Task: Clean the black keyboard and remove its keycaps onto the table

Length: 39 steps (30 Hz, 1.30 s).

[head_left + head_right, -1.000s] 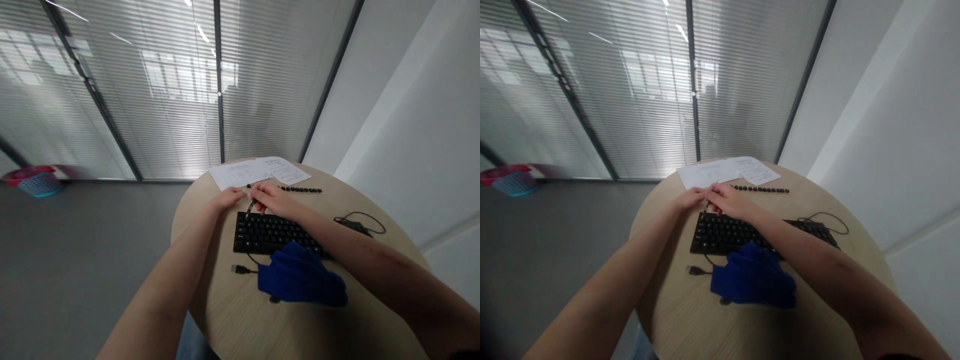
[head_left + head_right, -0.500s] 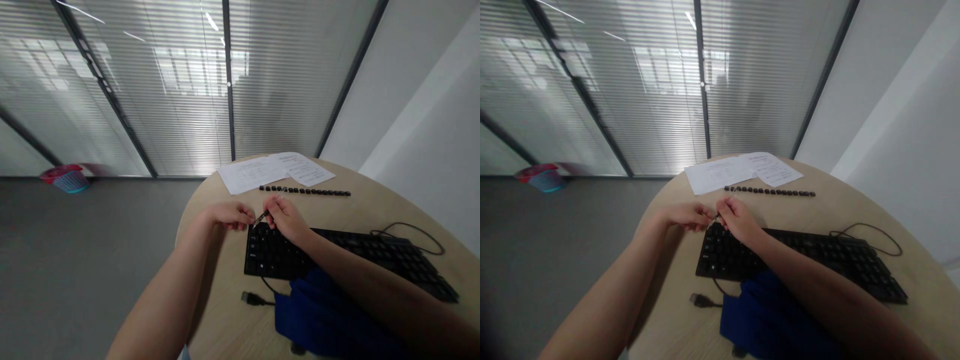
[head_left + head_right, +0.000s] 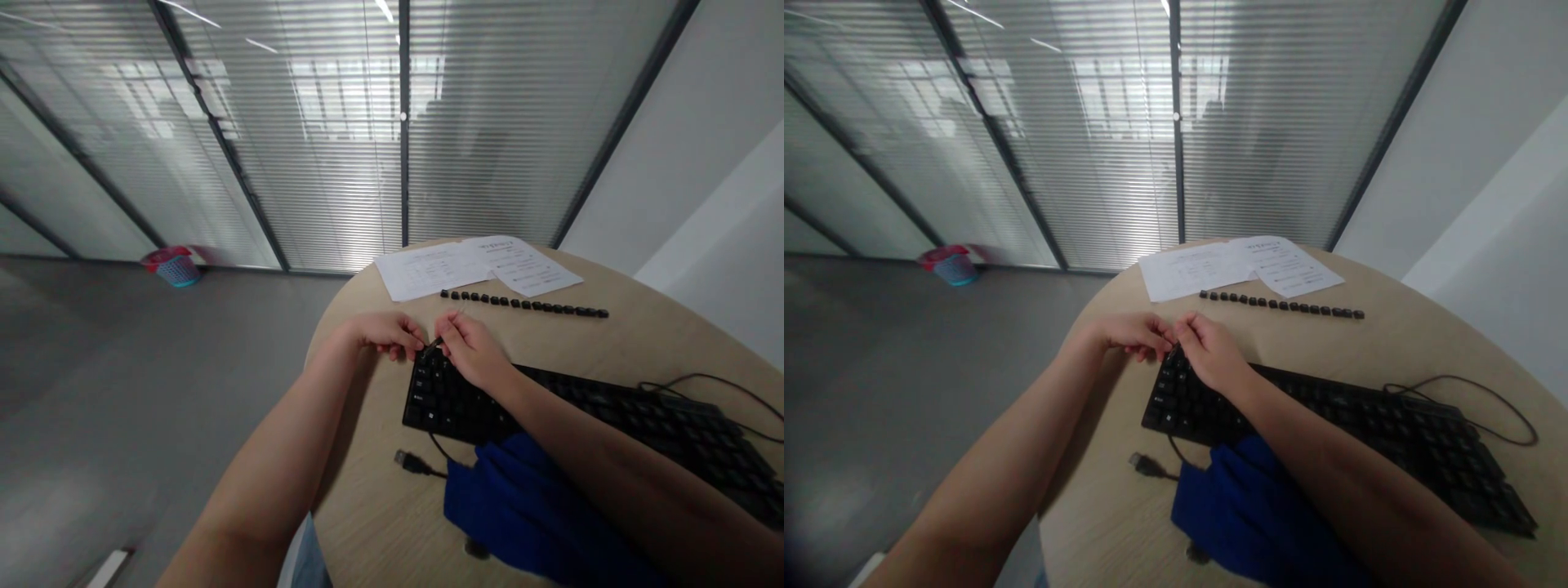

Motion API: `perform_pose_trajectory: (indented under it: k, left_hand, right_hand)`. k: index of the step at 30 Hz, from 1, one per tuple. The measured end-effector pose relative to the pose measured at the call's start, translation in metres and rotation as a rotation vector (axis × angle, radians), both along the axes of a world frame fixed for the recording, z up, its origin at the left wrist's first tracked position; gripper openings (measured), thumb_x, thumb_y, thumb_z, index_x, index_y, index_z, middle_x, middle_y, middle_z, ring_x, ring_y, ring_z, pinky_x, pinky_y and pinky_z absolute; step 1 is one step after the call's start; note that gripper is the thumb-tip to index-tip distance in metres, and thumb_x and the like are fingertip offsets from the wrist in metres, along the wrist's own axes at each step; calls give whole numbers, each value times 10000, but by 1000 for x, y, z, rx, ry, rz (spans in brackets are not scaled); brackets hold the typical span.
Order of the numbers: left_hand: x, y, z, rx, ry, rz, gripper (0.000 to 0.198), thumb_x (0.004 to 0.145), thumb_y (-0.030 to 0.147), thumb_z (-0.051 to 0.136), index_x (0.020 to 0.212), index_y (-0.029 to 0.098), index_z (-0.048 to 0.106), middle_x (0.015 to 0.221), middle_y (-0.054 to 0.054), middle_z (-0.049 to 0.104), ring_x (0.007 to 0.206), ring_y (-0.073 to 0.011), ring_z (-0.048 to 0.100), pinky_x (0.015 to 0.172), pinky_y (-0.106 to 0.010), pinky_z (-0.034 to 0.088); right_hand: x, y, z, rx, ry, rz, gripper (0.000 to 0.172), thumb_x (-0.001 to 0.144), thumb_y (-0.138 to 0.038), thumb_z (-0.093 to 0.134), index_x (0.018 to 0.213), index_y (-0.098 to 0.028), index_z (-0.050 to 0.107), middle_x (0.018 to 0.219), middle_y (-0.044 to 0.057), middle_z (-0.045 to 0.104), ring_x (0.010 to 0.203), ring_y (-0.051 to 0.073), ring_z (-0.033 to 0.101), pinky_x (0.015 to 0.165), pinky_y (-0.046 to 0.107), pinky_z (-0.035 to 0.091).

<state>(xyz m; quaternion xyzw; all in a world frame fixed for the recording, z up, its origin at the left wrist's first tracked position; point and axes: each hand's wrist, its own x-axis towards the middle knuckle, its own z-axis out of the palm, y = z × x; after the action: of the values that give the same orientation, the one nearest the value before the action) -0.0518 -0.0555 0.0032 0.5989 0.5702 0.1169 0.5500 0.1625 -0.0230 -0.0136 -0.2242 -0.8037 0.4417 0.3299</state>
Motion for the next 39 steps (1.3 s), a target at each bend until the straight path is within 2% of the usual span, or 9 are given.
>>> perform_pose_trajectory:
  k: [4, 7, 10, 15, 17, 22, 26, 31, 39]
  left_hand:
    - [0, 0, 1, 2, -12, 1, 345, 705, 448, 738, 898, 176, 651, 729, -2, 695, 492, -88, 549, 375, -174, 250]
    - [-1, 1, 0, 11, -5, -8, 320, 717, 431, 734, 896, 178, 659, 745, -6, 704, 498, -87, 554, 375, -170, 267]
    - [-2, 1, -2, 17, -5, -16, 284, 731, 396, 724, 900, 173, 671, 739, -7, 704, 502, -86, 558, 376, -163, 288]
    - [-2, 2, -2, 13, -20, -65, 313, 729, 366, 726, 980, 179, 703, 684, 5, 678, 496, -85, 548, 373, -147, 291]
    - [-2, 3, -3, 9, -15, -71, 323, 721, 371, 732, 982, 183, 710, 694, 1, 681, 494, -85, 546, 374, -146, 293]
    - [-3, 4, -5, 30, -15, -70, 316, 719, 381, 731, 968, 187, 712, 699, 0, 680, 505, -92, 553, 382, -157, 304]
    - [-3, 5, -8, 25, -35, -66, 241, 703, 339, 728, 879, 178, 694, 644, 3, 661, 494, -101, 547, 380, -162, 283]
    - [-3, 7, -12, 26, -41, -47, 224, 679, 326, 733, 843, 184, 676, 710, -5, 689, 499, -95, 549, 388, -164, 298]
    - [-3, 6, -9, 27, -30, -59, 184, 676, 304, 715, 815, 192, 675, 636, 13, 656, 514, -106, 570, 395, -159, 325]
  right_hand:
    - [2, -3, 6, 112, -58, 37, 356, 981, -502, 427, 808, -220, 559, 652, 0, 594, 606, 161, 565, 609, 288, 430]
    - [2, -5, 9, 119, -78, 31, 332, 984, -474, 428, 807, -222, 554, 650, -2, 598, 603, 161, 561, 616, 291, 424]
    - [0, -4, 6, 81, -91, 23, 329, 984, -476, 426, 812, -223, 546, 621, -9, 578, 581, 157, 551, 586, 284, 407]
    - [-4, 1, -4, -91, -125, 38, 372, 995, -525, 370, 829, -225, 514, 597, -33, 553, 490, 127, 502, 518, 262, 393]
    - [-4, 3, -6, -98, -129, 47, 386, 993, -545, 368, 833, -223, 510, 608, -33, 560, 489, 122, 499, 515, 257, 395]
    - [0, 1, -3, 6, -151, 71, 388, 996, -541, 376, 819, -222, 507, 614, -24, 575, 519, 129, 522, 541, 260, 401]
    - [0, -2, 2, 70, -202, 112, 369, 1000, -528, 378, 818, -230, 499, 605, -30, 566, 521, 136, 528, 546, 265, 394]
    - [0, -4, 3, 141, -223, 117, 319, 996, -481, 411, 836, -233, 532, 603, -29, 574, 533, 148, 540, 563, 277, 389]
    - [-1, -8, 7, 279, -245, 223, 237, 966, -396, 497, 835, -221, 589, 702, 4, 628, 652, 169, 588, 650, 294, 401]
